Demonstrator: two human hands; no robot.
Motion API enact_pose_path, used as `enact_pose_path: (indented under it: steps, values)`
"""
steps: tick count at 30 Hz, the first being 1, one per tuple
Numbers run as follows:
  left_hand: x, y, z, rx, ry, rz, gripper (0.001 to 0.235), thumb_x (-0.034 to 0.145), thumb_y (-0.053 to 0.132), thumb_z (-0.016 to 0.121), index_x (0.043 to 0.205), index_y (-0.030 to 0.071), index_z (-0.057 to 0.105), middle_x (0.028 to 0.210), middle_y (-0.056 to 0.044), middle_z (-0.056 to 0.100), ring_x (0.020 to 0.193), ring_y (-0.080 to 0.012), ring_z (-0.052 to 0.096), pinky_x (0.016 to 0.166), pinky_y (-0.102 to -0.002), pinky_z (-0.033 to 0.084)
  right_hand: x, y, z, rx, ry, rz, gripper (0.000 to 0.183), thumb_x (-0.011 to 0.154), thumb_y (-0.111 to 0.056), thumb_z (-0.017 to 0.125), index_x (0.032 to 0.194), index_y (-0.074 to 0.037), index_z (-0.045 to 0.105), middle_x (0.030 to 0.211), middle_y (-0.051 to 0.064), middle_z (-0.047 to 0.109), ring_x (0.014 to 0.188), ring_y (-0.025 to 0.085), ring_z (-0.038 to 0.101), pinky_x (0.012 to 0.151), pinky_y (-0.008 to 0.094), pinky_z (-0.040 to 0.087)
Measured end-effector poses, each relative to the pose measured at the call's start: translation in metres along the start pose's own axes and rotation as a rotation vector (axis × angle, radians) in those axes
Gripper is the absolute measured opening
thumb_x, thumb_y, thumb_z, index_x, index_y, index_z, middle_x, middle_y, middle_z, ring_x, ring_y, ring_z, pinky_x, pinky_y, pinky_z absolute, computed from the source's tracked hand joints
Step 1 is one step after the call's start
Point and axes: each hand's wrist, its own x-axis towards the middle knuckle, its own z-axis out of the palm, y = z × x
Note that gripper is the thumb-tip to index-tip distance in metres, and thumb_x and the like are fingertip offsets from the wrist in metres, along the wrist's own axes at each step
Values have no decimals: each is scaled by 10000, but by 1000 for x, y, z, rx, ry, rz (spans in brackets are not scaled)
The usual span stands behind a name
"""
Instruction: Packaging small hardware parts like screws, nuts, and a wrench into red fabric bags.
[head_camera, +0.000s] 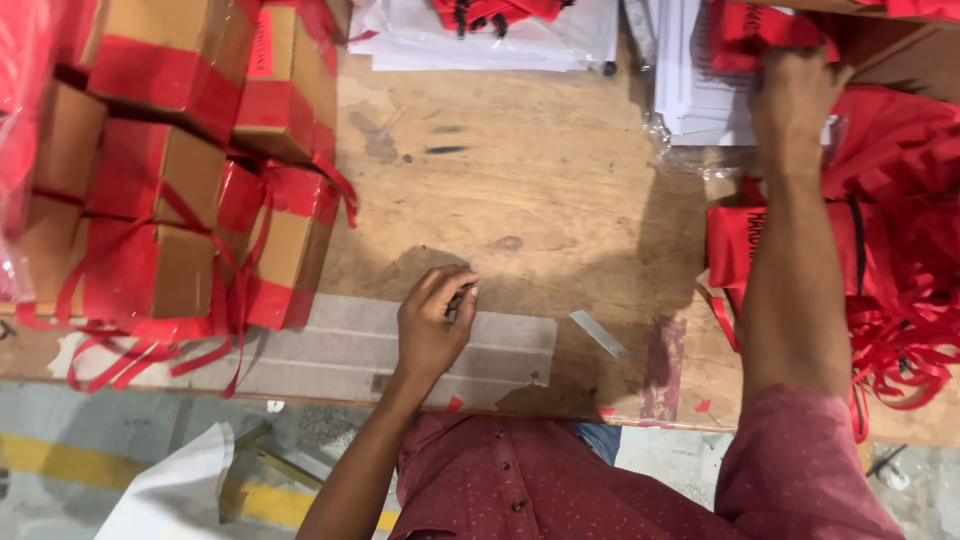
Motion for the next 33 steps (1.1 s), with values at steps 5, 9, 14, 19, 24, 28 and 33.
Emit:
enact_pose_path:
  steps: [5, 9, 14, 19, 24, 28, 33]
  values:
    - [1, -3, 0, -2, -5, -14, 173, 902, 18, 728, 1070, 54, 730, 1102, -91, 715, 884, -177, 749, 724, -283, 623, -2, -67, -77, -161, 414, -193, 128, 857, -2, 615, 916, -106, 664, 895, 67, 688, 909, 272, 627, 858, 454, 463]
    - [-8, -19, 8, -177, -47, -91, 231, 938, 48, 725, 1167, 59, 695, 1142, -97, 723, 926, -181, 749, 774, -279, 616, -38, -156, -142, -75, 269, -305, 91, 884, -29, 632, 966, -62, 654, 903, 87, 672, 894, 264, 621, 786, 413, 465]
    - [2, -3, 12, -1156, -119, -560, 483, 1002, 289, 573, 1458, 206, 439, 1318, -69, 706, 1151, -168, 752, 1000, -315, 626, -100, -275, -212, 346, 119, -574, 327, 904, -120, 725, 1191, 33, 686, 1034, 142, 668, 976, 297, 635, 784, 426, 513]
    - [-9, -43, 41, -1097, 251, -827, 423, 1075, 175, 641, 1476, 91, 534, 1222, -97, 674, 823, -209, 575, 589, -387, 399, -160, -321, -207, 408, 118, -858, 426, 751, -113, 710, 1148, 40, 728, 1170, 185, 733, 1030, 297, 674, 839, 409, 539]
    - [-13, -35, 20, -1423, 221, -673, 392, 1013, 125, 644, 1392, 114, 545, 1257, -77, 687, 1139, -250, 696, 858, -517, 620, -152, -281, -231, 884, -160, -438, 309, 946, -20, 756, 1244, -31, 676, 1244, 152, 699, 1176, 354, 637, 1016, 435, 501]
    - [-8, -17, 12, -1423, 185, -635, 435, 1008, 83, 622, 1423, 123, 498, 1284, -57, 677, 1170, -225, 684, 939, -492, 612, -149, -250, -192, 1592, -626, 265, 452, 1005, -18, 665, 1439, 0, 538, 1237, 72, 689, 1102, 156, 645, 939, 279, 520]
    - [-21, -36, 30, -1057, 212, -553, 594, 1012, 9, 638, 1539, 103, 380, 1432, -116, 576, 1287, -214, 582, 1088, -420, 487, -155, -257, -151, 1649, -655, 316, 507, 976, 33, 681, 1457, 79, 528, 1210, 82, 692, 1044, 106, 645, 919, 242, 538]
